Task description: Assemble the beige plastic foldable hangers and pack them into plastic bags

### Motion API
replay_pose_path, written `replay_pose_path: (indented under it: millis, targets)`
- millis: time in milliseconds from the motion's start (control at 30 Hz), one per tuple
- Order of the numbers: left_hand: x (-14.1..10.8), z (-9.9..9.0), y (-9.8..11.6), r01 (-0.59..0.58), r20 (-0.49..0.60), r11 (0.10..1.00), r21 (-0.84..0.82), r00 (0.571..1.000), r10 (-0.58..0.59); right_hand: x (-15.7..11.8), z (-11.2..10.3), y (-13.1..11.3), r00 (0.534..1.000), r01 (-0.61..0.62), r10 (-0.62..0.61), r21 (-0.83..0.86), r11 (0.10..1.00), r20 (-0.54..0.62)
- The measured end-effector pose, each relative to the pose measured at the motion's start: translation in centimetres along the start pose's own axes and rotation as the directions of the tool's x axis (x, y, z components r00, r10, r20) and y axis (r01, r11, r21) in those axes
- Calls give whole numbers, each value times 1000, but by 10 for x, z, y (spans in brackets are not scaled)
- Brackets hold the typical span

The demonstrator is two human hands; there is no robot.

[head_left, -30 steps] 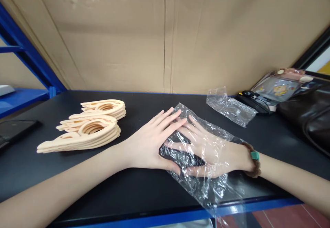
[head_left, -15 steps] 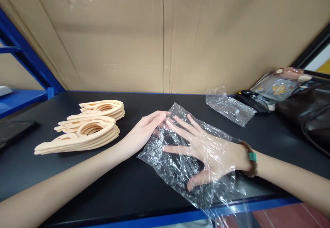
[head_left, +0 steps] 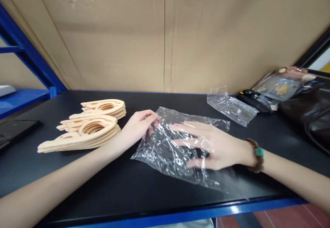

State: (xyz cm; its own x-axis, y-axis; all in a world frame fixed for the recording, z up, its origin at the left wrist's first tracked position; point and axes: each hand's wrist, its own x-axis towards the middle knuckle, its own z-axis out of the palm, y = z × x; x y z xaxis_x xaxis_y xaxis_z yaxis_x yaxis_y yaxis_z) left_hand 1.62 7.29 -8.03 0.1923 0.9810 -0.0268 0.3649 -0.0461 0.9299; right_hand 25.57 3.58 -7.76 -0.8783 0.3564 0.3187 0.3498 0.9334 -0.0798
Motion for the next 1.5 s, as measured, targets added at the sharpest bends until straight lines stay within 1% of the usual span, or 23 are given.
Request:
replay_pose_path:
  millis: [100, 133, 167, 200, 233, 300, 333, 367, 400, 433, 500, 533, 567, 600, 667, 733, 800, 900, 967, 1100, 1200, 1333, 1500]
  targets:
    - [3, -2, 1, 54, -33, 997, -63, 998, -56, -6, -11, 12, 986, -79, 87, 67, 995, -140]
    - [3, -3, 2, 76, -44, 994, -79, 996, -79, -9, -14, 16, 968, -113, 126, 71, 991, -217]
    - [3, -2, 3, 98, -54, 991, -89, 993, -103, -11, -18, 20, 931, -164, 176, 65, 984, -319]
    - [3, -2, 4, 120, -63, 988, -93, 990, -126, -14, -21, 23, 869, -228, 232, 63, 972, -437]
    - [3, -2, 6, 140, -72, 985, -97, 986, -147, -16, -24, 26, 783, -291, 282, 75, 954, -555]
    - [3, -1, 7, 168, -84, 980, -110, 980, -178, -17, -30, 29, 610, -379, 351, 128, 917, -710]
    - [3, -2, 8, 180, -87, 977, -116, 978, -190, -16, -34, 30, 558, -398, 368, 149, 905, -744]
    - [3, -2, 8, 188, -80, 975, -121, 977, -199, -12, -37, 29, 540, -405, 376, 159, 900, -753]
    - [4, -2, 8, 193, -65, 973, -124, 977, -203, -7, -41, 29, 556, -406, 374, 150, 902, -742]
    - [4, -3, 8, 195, -43, 973, -126, 978, -202, 1, -45, 27, 603, -398, 357, 118, 910, -713]
    - [4, -5, 7, 198, 3, 972, -128, 980, -199, 22, -52, 24, 756, -361, 298, 8, 933, -583]
    - [5, -6, 6, 200, 17, 972, -126, 980, -199, 36, -55, 22, 820, -308, 231, -65, 949, -524]
    - [5, -6, 5, 200, 22, 972, -121, 980, -199, 52, -57, 21, 891, -235, 171, -107, 966, -421]
    - [5, -7, 5, 201, 15, 973, -112, 980, -201, 69, -57, 21, 938, -152, 96, -147, 977, -334]
    - [6, -8, 4, 201, -5, 975, -92, 979, -202, 105, -53, 23, 980, -33, -9, -204, 978, -199]
    - [6, -8, 4, 199, -19, 977, -80, 979, -201, 143, -42, 28, 995, 23, -43, -195, 980, -95]
    - [6, -7, 4, 205, -16, 976, -79, 978, -207, 180, -26, 37, 999, 46, -48, -137, 989, -9]
    - [7, -7, 4, 215, -3, 973, -80, 976, -216, 224, -4, 49, 995, 8, -4, -35, 999, 96]
    - [8, -7, 3, 216, 4, 973, -81, 976, -216, 243, 5, 55, 983, -29, 24, 25, 999, 185]
    - [11, -8, -1, 208, 19, 974, -92, 978, -208, 263, 14, 59, 942, -87, 49, 99, 991, 332]
    - [11, -8, -4, 207, 26, 973, -103, 978, -205, 271, 26, 63, 918, -114, 49, 144, 983, 393]
    - [10, -8, -5, 209, 23, 973, -99, 978, -207, 279, 48, 67, 918, -70, -35, 248, 966, 395]
    - [11, -9, -5, 208, 11, 974, -85, 978, -208, 285, 60, 67, 933, -75, -16, 236, 969, 360]
